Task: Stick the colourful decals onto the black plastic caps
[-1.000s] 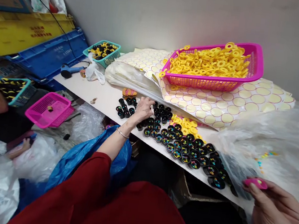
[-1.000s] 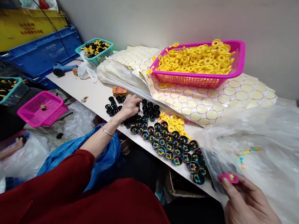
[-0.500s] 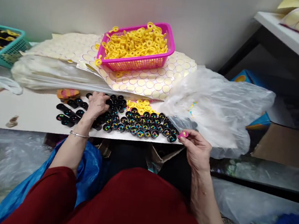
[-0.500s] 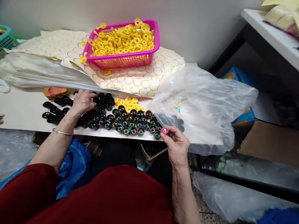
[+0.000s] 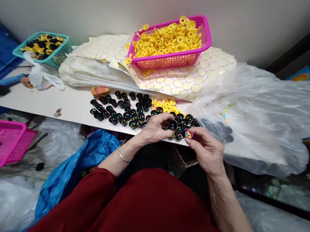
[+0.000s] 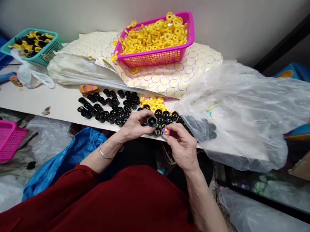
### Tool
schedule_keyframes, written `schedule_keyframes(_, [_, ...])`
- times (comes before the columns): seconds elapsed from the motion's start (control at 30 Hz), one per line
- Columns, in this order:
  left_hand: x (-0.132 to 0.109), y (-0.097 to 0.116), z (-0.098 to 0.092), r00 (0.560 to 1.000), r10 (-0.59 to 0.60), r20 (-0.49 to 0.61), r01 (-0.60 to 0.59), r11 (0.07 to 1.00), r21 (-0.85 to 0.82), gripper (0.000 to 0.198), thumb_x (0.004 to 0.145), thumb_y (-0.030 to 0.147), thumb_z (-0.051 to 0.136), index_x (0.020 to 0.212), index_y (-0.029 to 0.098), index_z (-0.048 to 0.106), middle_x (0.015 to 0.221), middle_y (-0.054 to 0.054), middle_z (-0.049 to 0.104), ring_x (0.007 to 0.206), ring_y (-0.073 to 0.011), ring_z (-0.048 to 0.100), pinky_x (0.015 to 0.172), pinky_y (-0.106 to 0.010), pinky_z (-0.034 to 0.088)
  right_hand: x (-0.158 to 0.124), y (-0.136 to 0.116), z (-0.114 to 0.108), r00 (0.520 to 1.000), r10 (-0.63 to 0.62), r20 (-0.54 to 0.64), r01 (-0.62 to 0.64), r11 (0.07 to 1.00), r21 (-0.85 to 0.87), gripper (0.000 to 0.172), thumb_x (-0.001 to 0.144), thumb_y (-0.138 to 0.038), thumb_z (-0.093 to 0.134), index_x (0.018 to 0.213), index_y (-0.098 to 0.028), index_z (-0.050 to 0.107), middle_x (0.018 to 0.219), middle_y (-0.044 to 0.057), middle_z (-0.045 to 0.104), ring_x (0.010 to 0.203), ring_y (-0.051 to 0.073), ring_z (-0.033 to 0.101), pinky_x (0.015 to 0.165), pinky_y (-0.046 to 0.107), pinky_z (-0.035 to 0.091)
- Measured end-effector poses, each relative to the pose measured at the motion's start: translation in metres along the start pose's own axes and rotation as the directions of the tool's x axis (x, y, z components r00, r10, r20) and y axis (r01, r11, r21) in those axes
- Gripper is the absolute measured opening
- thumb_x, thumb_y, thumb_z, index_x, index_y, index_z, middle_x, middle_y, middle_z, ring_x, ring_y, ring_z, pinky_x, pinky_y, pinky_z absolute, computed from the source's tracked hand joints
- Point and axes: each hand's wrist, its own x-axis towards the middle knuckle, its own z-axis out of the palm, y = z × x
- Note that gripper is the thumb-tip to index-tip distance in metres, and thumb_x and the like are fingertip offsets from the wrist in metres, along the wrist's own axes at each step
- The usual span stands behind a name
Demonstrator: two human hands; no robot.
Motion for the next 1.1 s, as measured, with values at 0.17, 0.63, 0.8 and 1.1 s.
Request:
schedule_keyframes(0.17, [-0.010, -0.002, 0.028, 0.992, 0.086, 0.095, -0.084, 0.996, -0.027, 0.027, 0.065, 0.018, 0.065, 0.092, 0.018, 0.067, 0.094, -0.003, 0.068, 0.089, -0.0168, 0.062, 0.084, -0.030, 0.050, 0.008, -0.001, -0.011, 0.957, -0.200, 0.208, 0.268, 0.885, -0.381, 0.017, 0.092, -0.026, 0.059, 0.101, -0.024, 0.072, 0.092, 0.005, 0.064, 0.083, 0.017, 0.061, 0.074, 0.033, 0.053])
schedule_keyframes(0.63, [-0.016, -0.013, 0.043, 0.987, -0.038, 0.154, 0.058, 0.991, -0.124, 0.032, 0.063, 0.016, 0.070, 0.095, 0.016, 0.071, 0.097, -0.003, 0.069, 0.091, -0.0177, 0.062, 0.085, -0.030, 0.050, 0.013, -0.022, -0.010, 0.744, -0.139, 0.653, 0.668, 0.196, -0.718, 0.030, 0.083, -0.006, 0.047, 0.101, -0.015, 0.070, 0.086, 0.012, 0.059, 0.082, 0.026, 0.047, 0.065, 0.038, 0.037])
schedule_keyframes(0.8, [-0.016, -0.016, 0.048, 0.986, -0.095, 0.139, 0.125, 0.966, -0.225, 0.034, 0.062, 0.015, 0.076, 0.096, 0.018, 0.075, 0.096, -0.003, 0.068, 0.091, -0.0169, 0.063, 0.084, -0.029, 0.051, 0.009, -0.019, -0.024, 0.900, -0.270, 0.341, 0.435, 0.561, -0.705, 0.020, 0.090, -0.018, 0.054, 0.095, -0.024, 0.073, 0.092, 0.007, 0.065, 0.082, 0.021, 0.055, 0.072, 0.037, 0.046])
schedule_keyframes(1.1, [-0.008, -0.026, -0.031, 0.969, -0.112, -0.220, 0.088, 0.989, -0.115, 0.037, 0.056, 0.027, 0.088, 0.091, 0.020, 0.076, 0.095, -0.005, 0.073, 0.089, -0.0179, 0.065, 0.085, -0.033, 0.053, -0.057, 0.033, -0.067, 0.805, 0.362, -0.469, -0.269, 0.929, 0.256, 0.036, 0.043, -0.041, 0.095, 0.072, -0.029, 0.077, 0.074, 0.006, 0.067, 0.059, 0.020, 0.061, 0.052, 0.040, 0.055])
